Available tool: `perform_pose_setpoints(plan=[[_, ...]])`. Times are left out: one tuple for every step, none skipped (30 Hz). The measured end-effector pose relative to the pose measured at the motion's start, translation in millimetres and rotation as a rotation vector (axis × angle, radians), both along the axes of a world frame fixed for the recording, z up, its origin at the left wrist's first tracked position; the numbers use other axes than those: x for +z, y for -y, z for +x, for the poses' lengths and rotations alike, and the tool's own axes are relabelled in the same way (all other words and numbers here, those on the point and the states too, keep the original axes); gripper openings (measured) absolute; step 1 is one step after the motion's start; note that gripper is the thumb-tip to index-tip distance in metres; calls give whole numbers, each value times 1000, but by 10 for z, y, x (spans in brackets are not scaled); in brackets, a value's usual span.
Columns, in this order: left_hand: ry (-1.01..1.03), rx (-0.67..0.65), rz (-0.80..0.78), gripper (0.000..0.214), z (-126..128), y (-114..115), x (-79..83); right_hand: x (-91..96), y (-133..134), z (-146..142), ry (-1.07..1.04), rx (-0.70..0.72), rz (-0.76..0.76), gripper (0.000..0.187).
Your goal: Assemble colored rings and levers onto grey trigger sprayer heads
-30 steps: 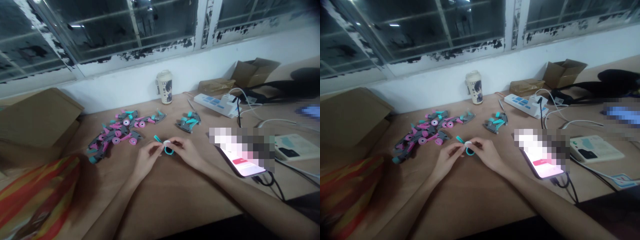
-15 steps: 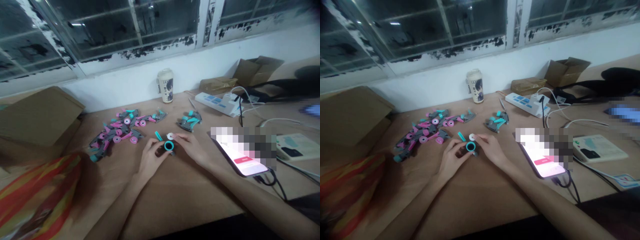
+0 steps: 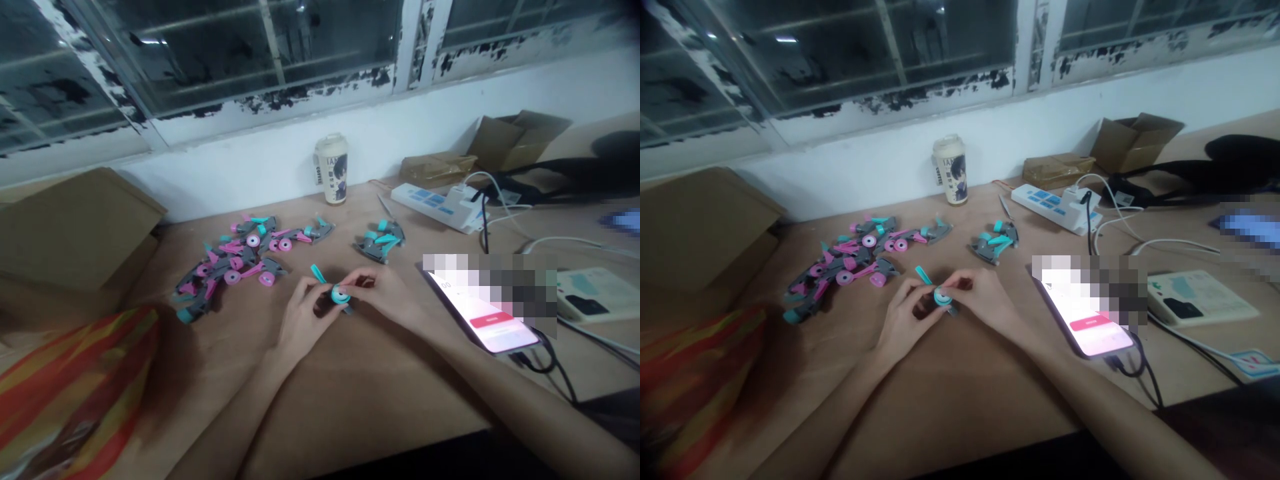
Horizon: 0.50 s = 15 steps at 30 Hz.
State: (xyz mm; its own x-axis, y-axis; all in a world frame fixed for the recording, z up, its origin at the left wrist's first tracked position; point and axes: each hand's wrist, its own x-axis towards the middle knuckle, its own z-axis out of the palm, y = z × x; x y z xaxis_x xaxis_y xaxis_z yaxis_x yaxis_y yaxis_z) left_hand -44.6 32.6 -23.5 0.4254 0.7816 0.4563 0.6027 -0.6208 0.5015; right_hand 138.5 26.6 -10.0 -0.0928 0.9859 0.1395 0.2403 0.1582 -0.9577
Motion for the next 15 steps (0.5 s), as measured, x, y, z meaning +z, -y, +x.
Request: perform_pose_setpoints(plan=[[-1,-2,-3,24,-1,2,1,-14,-9,8,6,1,5,9],[-2,-4,-8,24,-2,3,2,-29,-18,16,9,7,11,9],[-3,-9,-15,25,-4,4,4,-42,-26,23,8,13,17,9],[-4,-18,-24,25,-6,4,7,-52,-33,29,3,18,18,10],[-6,-28,-33,25,-8,5,10,-58,-38,33,-2,18,12,10],[-7,-40,-44,25,-9,5,14,-58,-39,34,-8,14,-2,11],[-7,-51,-56,25,-10,6,18,-53,-38,33,-20,7,-27,13],[-7,-58,-68,24,-11,7,23,-43,-33,30,-45,6,-64,15],[-7,-60,-78,24,-10,7,27,-29,-26,25,-81,16,-111,18],[-9,-57,-86,25,-10,8,30,-14,-19,19,-126,39,-164,21],[-14,-53,-90,25,-9,7,33,0,-11,13,-174,70,-215,23],[-25,-52,-92,24,-9,5,35,9,-5,9,-217,102,-261,25],[-39,-52,-91,24,-8,3,36,12,-1,5,-247,131,-294,26],[-53,-56,-90,23,-8,-1,35,8,0,3,-262,152,-311,27],[-65,-61,-90,23,-9,-6,34,-3,-2,2,-266,163,-312,27]])
